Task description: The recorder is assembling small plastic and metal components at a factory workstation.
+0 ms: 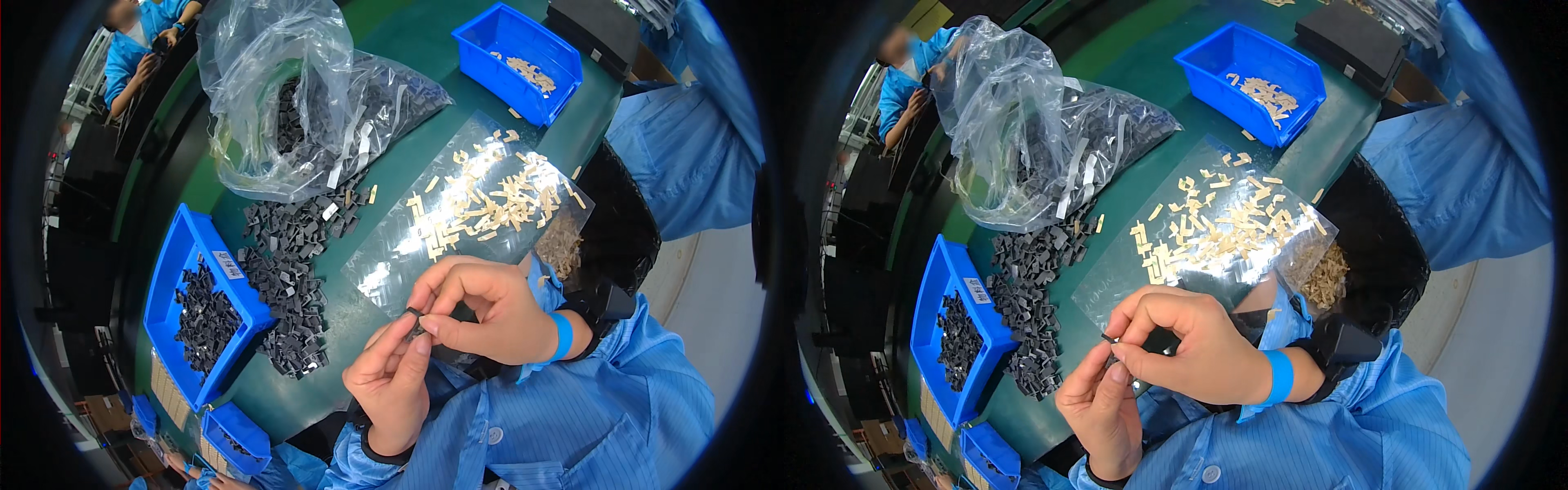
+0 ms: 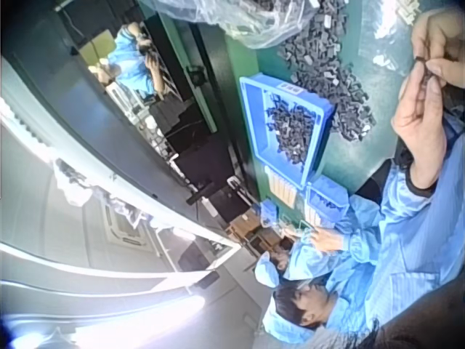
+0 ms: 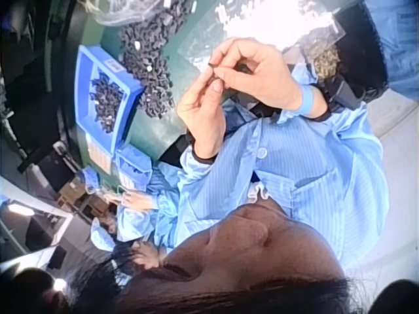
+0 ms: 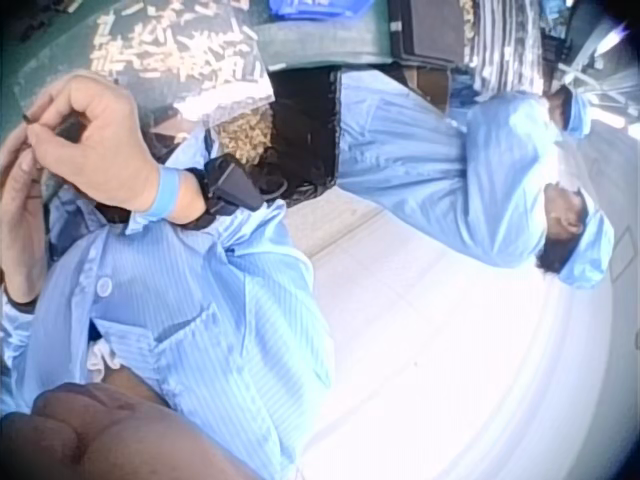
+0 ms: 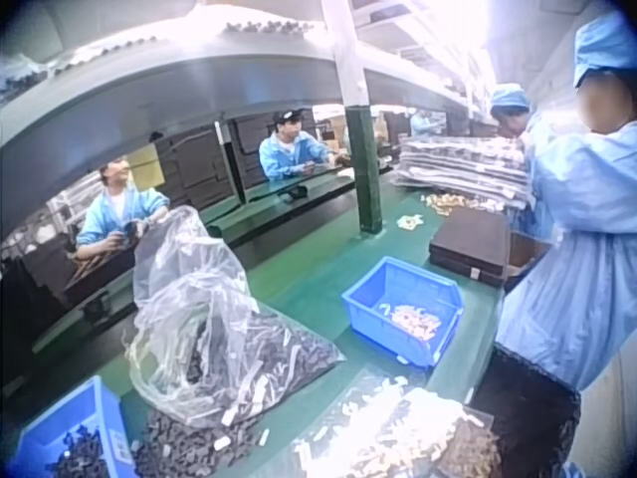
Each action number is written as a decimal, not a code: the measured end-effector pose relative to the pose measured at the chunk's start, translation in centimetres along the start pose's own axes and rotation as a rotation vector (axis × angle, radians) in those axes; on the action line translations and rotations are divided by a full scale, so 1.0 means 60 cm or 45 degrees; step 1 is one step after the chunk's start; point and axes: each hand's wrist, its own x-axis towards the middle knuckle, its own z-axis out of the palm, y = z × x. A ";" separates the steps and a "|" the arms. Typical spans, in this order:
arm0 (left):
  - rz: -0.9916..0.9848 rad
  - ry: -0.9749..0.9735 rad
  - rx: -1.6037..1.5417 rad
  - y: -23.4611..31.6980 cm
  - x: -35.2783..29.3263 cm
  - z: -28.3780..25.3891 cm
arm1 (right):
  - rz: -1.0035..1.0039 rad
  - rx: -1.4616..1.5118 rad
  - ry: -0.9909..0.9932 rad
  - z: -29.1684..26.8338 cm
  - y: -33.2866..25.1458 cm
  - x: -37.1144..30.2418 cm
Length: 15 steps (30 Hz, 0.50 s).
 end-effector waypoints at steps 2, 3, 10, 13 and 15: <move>0.002 -0.004 0.004 0.000 0.001 -0.001 | -0.036 -0.031 0.006 0.001 0.001 0.000; 0.002 -0.007 0.008 0.000 0.001 -0.001 | -0.070 -0.060 0.014 0.001 0.001 0.000; -0.005 -0.016 -0.042 0.000 0.001 -0.003 | -0.143 -0.144 0.129 0.009 -0.004 0.005; -0.004 -0.011 -0.049 0.001 0.001 -0.005 | -0.174 -0.219 0.127 0.011 -0.007 0.006; -0.008 -0.009 -0.070 0.001 0.001 -0.005 | -0.168 -0.226 0.133 0.012 -0.008 0.006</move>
